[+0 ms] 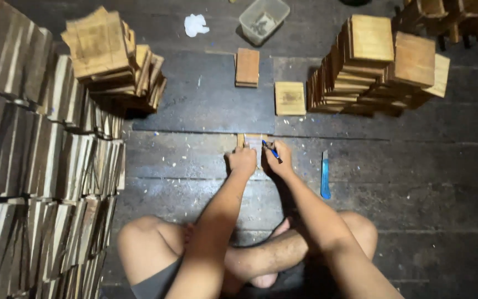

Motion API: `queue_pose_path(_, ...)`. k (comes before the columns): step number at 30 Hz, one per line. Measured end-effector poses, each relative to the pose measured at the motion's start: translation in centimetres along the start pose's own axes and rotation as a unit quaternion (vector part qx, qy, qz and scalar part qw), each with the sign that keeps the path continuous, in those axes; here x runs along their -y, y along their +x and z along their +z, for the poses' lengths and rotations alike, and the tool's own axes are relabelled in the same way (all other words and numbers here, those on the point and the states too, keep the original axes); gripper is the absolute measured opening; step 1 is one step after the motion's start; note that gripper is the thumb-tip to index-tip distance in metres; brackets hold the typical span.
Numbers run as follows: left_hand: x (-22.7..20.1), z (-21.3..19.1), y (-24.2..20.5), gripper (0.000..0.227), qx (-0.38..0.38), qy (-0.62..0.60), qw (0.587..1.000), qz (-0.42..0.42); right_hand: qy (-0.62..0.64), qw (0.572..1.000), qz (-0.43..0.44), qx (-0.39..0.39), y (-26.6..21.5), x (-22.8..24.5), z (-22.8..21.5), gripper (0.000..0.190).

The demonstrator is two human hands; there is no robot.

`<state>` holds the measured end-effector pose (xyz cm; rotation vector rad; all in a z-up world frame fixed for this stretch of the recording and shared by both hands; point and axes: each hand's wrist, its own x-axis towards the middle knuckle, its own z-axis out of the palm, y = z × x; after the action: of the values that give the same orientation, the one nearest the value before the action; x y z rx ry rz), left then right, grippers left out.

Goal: The person is marking small wooden blocks with a pen and organizing them into stacks while sitting on the floor.

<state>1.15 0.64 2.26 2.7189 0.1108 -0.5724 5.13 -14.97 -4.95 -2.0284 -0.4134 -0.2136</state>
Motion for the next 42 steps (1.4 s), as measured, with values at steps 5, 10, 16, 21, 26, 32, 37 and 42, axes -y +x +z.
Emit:
queue_pose_path(5,-0.2,0.6,0.9,0.037,0.033,0.021,0.999,-0.022,0.03,0.996,-0.015,0.086,-6.5,1.7,-2.3,0.017)
queue_pose_path(10,-1.6,-0.8,-1.0,0.035,0.027,0.074,0.997,-0.021,0.035,0.992,0.023,0.115,-9.8,4.8,-3.8,0.02)
queue_pose_path(16,-2.9,3.2,1.9,0.039,0.025,0.027,0.999,-0.027,0.121,0.984,0.133,-0.007,-7.5,7.2,-6.0,0.01)
queue_pose_path(21,-7.3,1.4,-1.1,0.043,0.055,-0.093,0.991,-0.079,0.009,0.988,0.121,-0.1,-3.3,2.7,-8.2,0.024)
queue_pose_path(26,-8.4,3.8,-0.7,0.081,0.1,-0.044,0.993,-0.054,0.123,0.985,0.118,0.006,5.5,6.3,-9.1,0.026)
queue_pose_path(32,-8.5,-0.2,-3.1,0.077,0.101,-0.111,0.988,-0.047,-0.003,0.977,0.039,0.21,7.4,9.3,-1.5,0.04)
queue_pose_path(37,-8.4,1.7,-3.2,0.063,0.093,-0.1,0.988,-0.069,-0.059,0.942,0.028,0.329,6.3,6.9,2.2,0.036)
queue_pose_path(42,-9.1,4.7,-0.9,0.068,0.019,-0.083,0.991,-0.107,-0.149,0.9,0.068,0.404,6.6,6.0,3.2,0.04)
